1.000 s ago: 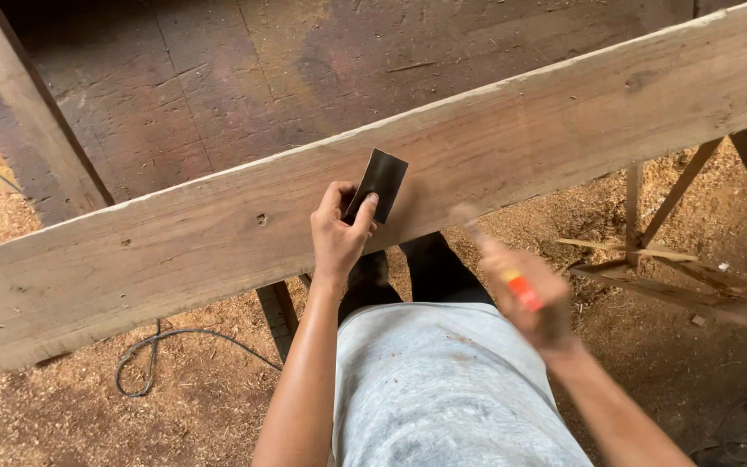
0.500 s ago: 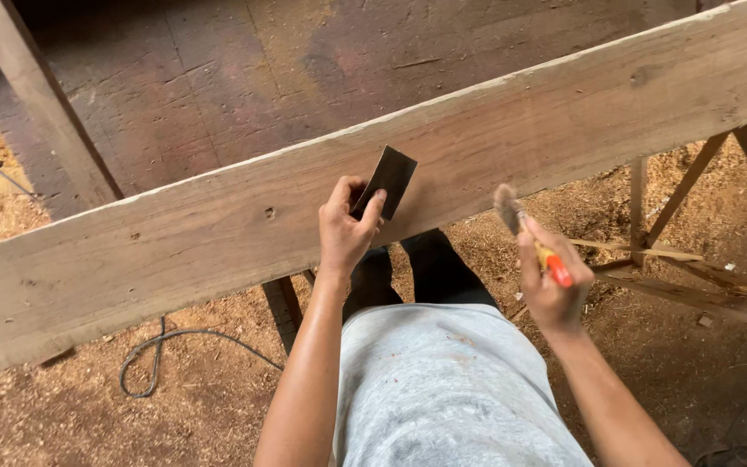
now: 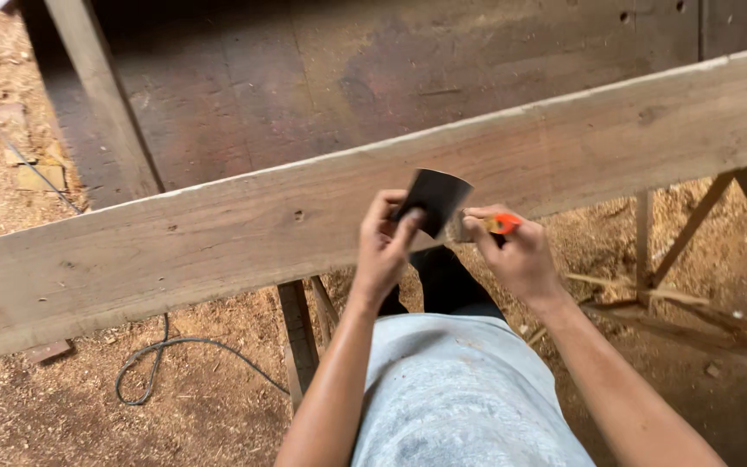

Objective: The person marks a wooden plank with a marker, sands the surface using a small piece of sandpaper, and brushes away the dust with a brush.

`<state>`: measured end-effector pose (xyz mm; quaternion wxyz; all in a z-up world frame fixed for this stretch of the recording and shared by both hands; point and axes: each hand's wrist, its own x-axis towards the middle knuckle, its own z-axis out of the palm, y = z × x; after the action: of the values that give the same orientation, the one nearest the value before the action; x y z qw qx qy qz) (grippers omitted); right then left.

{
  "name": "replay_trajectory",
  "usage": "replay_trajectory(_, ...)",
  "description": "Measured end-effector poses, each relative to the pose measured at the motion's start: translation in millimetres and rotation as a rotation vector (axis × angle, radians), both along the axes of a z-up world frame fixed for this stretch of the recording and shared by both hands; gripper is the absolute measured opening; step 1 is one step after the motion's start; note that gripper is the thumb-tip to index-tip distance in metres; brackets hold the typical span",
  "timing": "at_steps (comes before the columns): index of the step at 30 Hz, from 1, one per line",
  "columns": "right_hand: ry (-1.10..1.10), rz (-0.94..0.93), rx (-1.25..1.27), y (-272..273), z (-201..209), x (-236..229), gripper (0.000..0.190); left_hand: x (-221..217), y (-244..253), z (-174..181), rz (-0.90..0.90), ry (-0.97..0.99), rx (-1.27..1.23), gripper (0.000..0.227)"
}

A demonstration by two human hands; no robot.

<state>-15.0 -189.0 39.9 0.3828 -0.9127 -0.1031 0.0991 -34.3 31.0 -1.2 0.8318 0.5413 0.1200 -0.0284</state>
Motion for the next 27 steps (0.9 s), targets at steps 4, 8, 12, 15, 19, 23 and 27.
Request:
replay_trajectory(4, -0.032, 0.257, -0.065, 21.9, 8.5, 21.9, 0.018, 4.9, -5.3, 3.3, 0.044, -0.050, -0.034, 0.017)
replay_trajectory(8, -0.011, 0.068, -0.229, 22.4, 24.6, 23.6, 0.017, 3.9, 11.7, -2.0, 0.147, -0.002, 0.047, 0.019)
replay_trajectory(12, -0.295, 0.326, -0.169, 29.5, 16.7, 12.7, 0.016, 2.6, 0.4, 2.5, 0.149, 0.004, -0.036, 0.020)
replay_trajectory(15, -0.257, 0.336, -0.173, 41.6, 4.0, 8.1, 0.022, 4.4, -24.4, 11.8, 0.125, -0.073, -0.132, 0.021)
replay_trajectory(19, -0.213, 0.299, -0.102, 26.2, 4.2, 22.7, 0.018, 9.5, -38.3, 15.7, 0.182, -0.097, -0.003, 0.020)
replay_trajectory(23, -0.235, 0.146, -0.147, -19.0, 18.1, 66.9, 0.019, 19.1, -24.9, 17.6, 0.297, 0.046, 0.192, 0.019)
replay_trajectory(27, -0.456, 0.488, -0.149, -8.2, 10.3, 71.2, 0.014, 16.6, -1.7, 34.9, 0.403, -0.021, 0.244, 0.020)
